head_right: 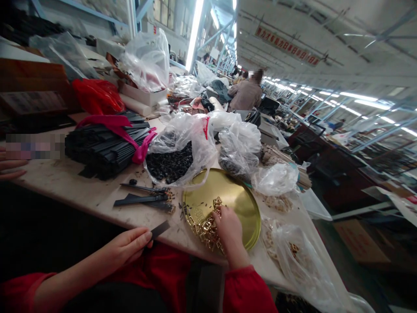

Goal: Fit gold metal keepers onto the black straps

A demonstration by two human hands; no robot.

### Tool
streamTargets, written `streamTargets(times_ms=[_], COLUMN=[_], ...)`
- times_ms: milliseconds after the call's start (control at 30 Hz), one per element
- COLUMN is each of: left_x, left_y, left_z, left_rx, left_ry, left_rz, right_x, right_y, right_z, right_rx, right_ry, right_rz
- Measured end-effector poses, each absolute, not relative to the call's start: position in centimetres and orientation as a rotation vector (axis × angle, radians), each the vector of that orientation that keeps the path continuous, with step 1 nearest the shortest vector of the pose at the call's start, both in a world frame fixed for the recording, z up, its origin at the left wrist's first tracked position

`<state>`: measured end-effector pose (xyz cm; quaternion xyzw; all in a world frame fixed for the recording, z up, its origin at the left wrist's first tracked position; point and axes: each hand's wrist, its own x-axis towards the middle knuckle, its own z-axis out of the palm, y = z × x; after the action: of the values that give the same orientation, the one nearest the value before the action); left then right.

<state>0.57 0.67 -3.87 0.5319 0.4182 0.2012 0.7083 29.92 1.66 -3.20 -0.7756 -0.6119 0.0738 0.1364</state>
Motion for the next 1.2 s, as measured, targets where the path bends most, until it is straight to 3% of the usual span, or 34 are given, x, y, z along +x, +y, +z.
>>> streamTargets(times_ms=[500,800,900,1033,1200], left_x=[0.5,-0.4,-0.4,-0.7,-1.3], left_y=[2.0,1.3,1.3,1.1,0.7], left_z=[-3.8,-4.7,-4.4,-3.3,-1.6], left_rx=[1.120,1.250,1.306,1.325,1.248], left_ry=[1.012,0.990,1.008,1.027,1.041], left_rz=[0.339,0.395,0.430,0.494,0.531], right_x=[30.9,29.4,26.2,19.7,15.0], right_y=[3.6,2.7,2.0,0.5,-1.1], right_z=[-5.5,-5.1,-3.9,-2.4,-1.5], right_rx=[-2.323,-2.057,-1.863,-1.511,-1.236], right_ry=[-1.994,-2.039,-1.802,-1.351,-0.971], right_rz=[0.270,0.075,0.372,1.071,1.374])
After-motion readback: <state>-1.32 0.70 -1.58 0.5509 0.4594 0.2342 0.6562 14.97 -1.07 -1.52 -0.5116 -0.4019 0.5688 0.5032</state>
